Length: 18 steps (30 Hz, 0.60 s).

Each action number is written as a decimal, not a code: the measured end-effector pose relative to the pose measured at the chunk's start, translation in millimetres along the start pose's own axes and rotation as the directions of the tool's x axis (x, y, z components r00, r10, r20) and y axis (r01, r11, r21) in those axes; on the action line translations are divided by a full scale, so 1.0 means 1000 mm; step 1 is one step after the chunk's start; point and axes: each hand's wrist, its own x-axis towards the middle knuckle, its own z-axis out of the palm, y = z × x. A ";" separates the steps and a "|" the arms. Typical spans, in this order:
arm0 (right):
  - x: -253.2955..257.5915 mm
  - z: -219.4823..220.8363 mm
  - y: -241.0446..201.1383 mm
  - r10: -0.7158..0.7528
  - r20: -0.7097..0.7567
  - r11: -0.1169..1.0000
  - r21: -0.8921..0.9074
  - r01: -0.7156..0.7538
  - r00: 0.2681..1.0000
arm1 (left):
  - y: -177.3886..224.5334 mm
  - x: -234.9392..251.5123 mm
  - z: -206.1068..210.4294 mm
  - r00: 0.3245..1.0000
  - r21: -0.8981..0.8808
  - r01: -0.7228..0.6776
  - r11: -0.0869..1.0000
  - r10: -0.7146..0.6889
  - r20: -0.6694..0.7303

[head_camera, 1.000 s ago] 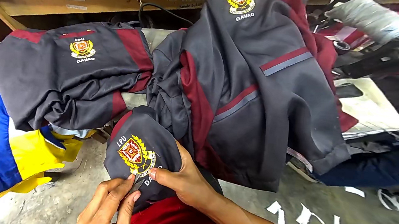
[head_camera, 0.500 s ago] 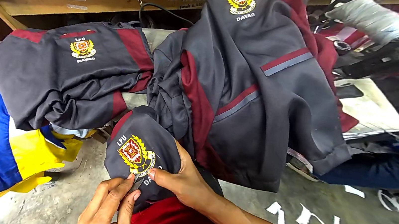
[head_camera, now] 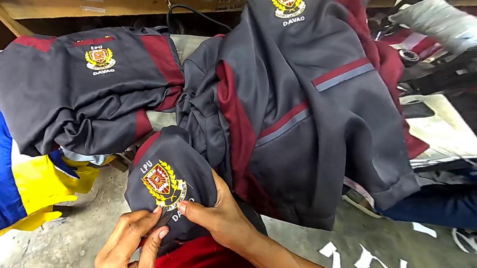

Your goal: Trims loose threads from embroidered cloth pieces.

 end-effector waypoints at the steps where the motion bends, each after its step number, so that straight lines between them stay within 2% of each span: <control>1: 0.000 0.000 0.000 -0.002 0.004 1.000 -0.003 0.002 1.000 | -0.001 0.000 0.000 1.000 -0.006 -0.001 1.000 0.001 -0.002; 9: 0.001 -0.001 0.002 0.022 0.012 0.998 0.063 -0.022 1.000 | -0.011 0.002 0.000 0.998 -0.214 0.055 0.975 -0.052 0.020; 15: 0.001 0.000 0.002 0.012 0.010 0.999 0.034 -0.012 1.000 | -0.007 0.003 0.002 0.999 -0.025 -0.033 0.999 0.033 -0.012; 18: -0.001 0.001 0.004 0.022 0.048 1.000 0.000 -0.022 0.999 | -0.005 0.004 0.001 1.000 -0.165 0.020 0.986 -0.017 0.020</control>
